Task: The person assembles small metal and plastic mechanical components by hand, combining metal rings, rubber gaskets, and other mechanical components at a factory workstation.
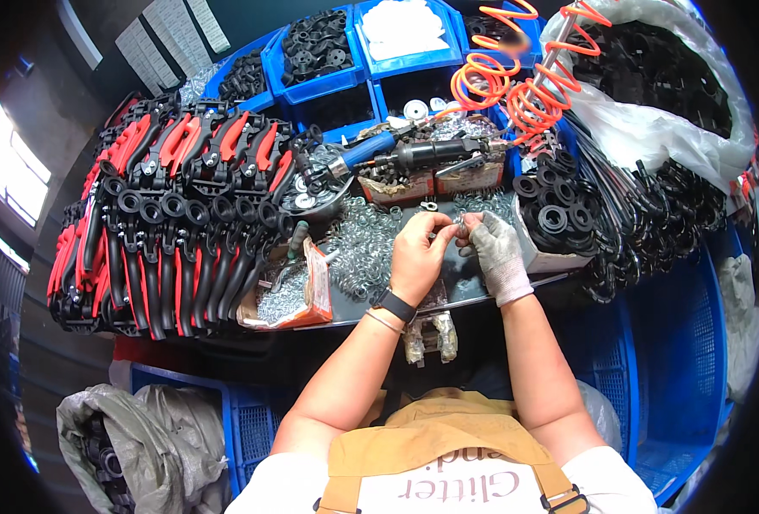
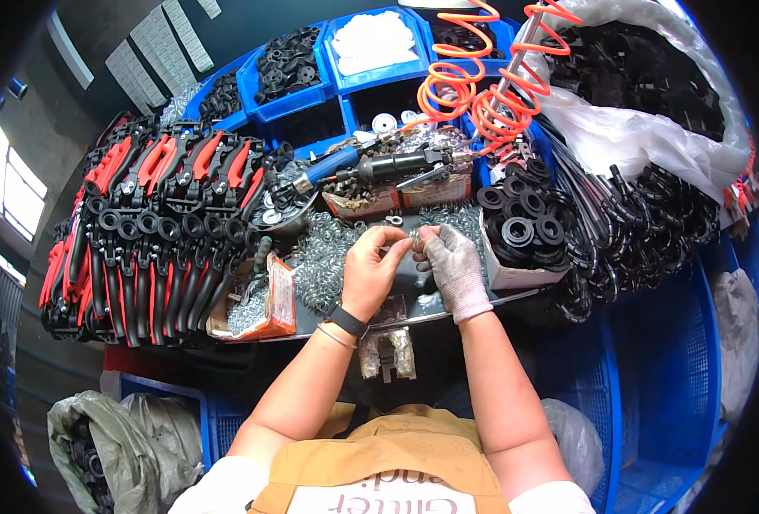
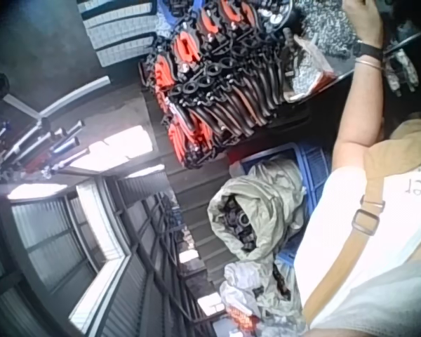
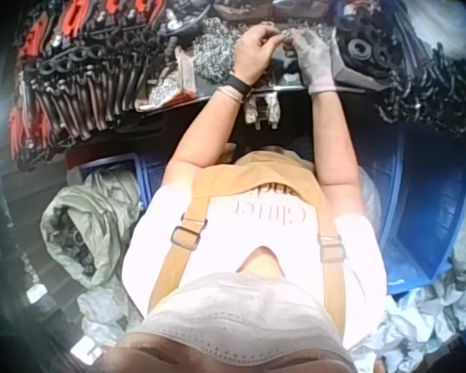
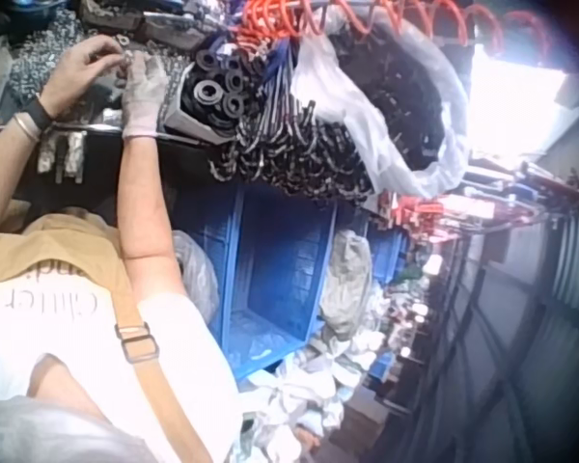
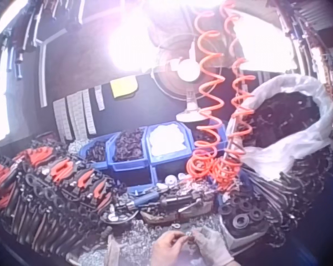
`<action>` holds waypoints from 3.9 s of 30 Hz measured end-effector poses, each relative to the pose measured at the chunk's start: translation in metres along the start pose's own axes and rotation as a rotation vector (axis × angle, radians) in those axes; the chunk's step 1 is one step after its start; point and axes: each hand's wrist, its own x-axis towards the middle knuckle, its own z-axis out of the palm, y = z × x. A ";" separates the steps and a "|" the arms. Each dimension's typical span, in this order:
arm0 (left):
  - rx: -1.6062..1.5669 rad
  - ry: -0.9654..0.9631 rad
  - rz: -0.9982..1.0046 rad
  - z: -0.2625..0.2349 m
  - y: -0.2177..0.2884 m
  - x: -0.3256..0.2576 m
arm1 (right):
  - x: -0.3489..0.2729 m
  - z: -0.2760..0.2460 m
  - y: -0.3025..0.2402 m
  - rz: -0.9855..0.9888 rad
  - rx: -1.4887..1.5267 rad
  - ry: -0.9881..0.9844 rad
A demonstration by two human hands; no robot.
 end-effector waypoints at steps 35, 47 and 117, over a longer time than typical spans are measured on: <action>0.725 -0.109 0.132 0.002 -0.036 0.015 | 0.055 0.020 0.014 -0.526 -1.565 0.018; -0.170 -0.170 -0.210 -0.011 -0.041 0.041 | 0.049 0.006 0.000 -0.114 -0.430 -0.078; 0.749 -0.461 0.279 -0.008 -0.057 0.068 | 0.028 0.021 0.032 -0.600 -1.601 0.123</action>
